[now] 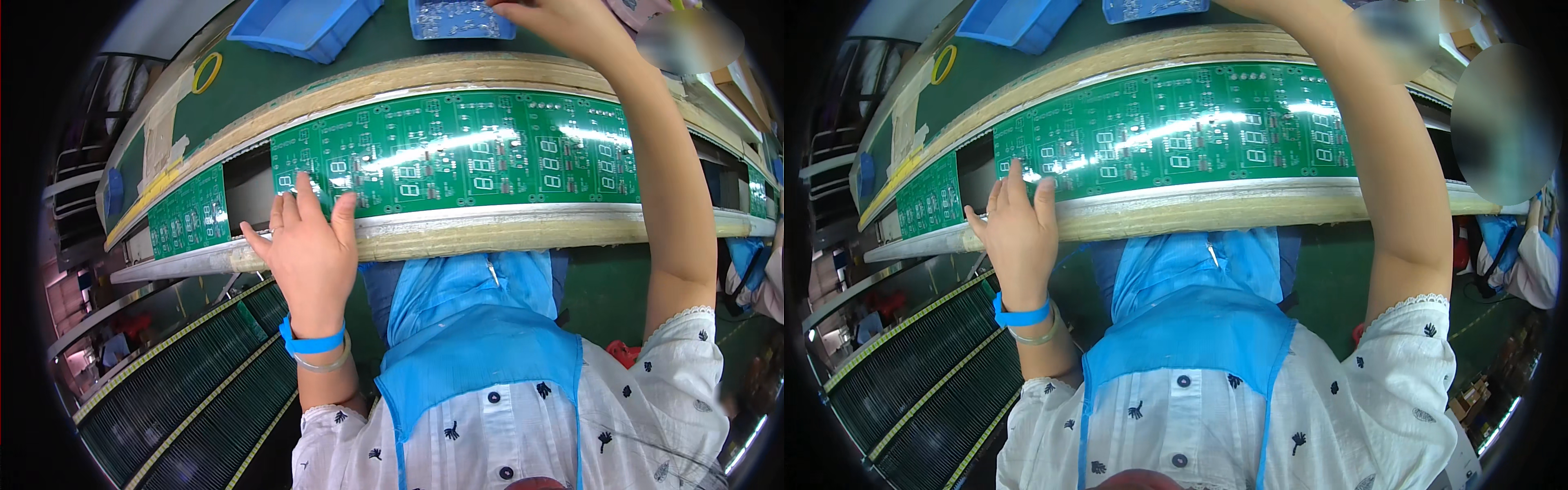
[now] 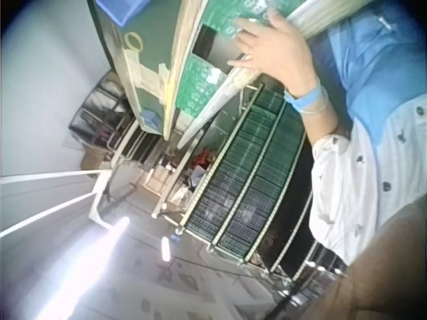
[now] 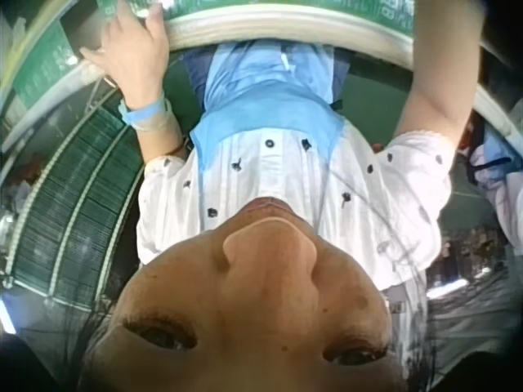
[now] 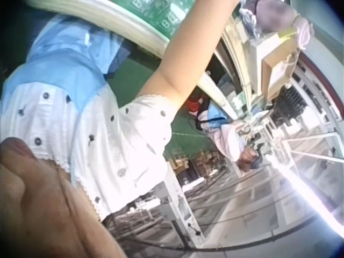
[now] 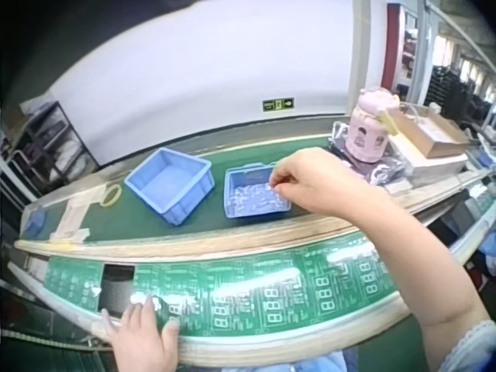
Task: Assembling electronic components on a circuit board at a production line.
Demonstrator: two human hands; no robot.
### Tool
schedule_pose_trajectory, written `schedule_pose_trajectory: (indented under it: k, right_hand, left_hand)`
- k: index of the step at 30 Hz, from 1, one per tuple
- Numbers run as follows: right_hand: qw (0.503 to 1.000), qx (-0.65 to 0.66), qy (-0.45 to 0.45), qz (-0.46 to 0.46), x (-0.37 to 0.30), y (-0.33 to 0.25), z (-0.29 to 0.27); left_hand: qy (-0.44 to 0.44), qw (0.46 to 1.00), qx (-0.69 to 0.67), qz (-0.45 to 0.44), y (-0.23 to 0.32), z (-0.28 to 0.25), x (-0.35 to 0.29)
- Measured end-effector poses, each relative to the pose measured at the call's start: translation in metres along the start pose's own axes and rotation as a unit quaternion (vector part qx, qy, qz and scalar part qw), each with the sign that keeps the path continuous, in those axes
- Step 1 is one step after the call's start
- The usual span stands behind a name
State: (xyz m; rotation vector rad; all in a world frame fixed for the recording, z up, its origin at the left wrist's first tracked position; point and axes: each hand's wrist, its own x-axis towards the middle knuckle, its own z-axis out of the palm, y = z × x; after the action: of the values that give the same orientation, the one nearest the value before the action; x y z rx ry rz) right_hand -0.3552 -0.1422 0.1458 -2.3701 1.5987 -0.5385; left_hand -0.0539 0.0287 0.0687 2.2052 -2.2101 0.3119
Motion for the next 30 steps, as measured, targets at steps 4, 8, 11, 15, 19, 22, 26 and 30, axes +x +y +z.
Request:
schedule_pose_trajectory:
  k: [4, 8, 11, 15, 19, 22, 26, 30]
  right_hand:
    - [0.991, -0.102, -0.046, -0.071, 0.022, 0.017, 0.009]
    - [0.952, -0.285, -0.076, -0.080, 0.037, 0.011, 0.022]
    - [0.942, -0.311, -0.105, -0.077, 0.046, -0.005, 0.035]
    - [0.949, -0.297, -0.048, -0.097, 0.041, 0.033, 0.050]
    - [0.954, -0.280, -0.017, -0.103, 0.038, 0.028, 0.051]
    - [0.961, -0.255, -0.017, -0.103, 0.038, 0.028, 0.054]
    - [0.964, -0.247, -0.021, -0.096, 0.041, 0.028, 0.054]
    - [0.965, -0.242, -0.016, -0.094, 0.041, 0.020, 0.055]
  left_hand:
    - [-0.036, 0.997, -0.009, 0.064, 0.022, -0.024, 0.009]
    - [-0.007, 0.989, -0.047, 0.142, 0.039, -0.060, 0.040]
    - [0.030, 0.975, -0.151, 0.162, 0.037, -0.071, 0.077]
    - [0.136, 0.976, -0.171, 0.025, -0.022, -0.035, 0.124]
    - [0.062, 0.958, -0.081, -0.268, -0.141, 0.014, 0.128]
    - [-0.010, 0.903, -0.061, -0.426, -0.240, 0.043, 0.117]
    - [-0.018, 0.882, -0.019, -0.470, -0.342, 0.080, 0.094]
    - [-0.101, 0.889, -0.074, -0.440, -0.356, 0.084, 0.078]
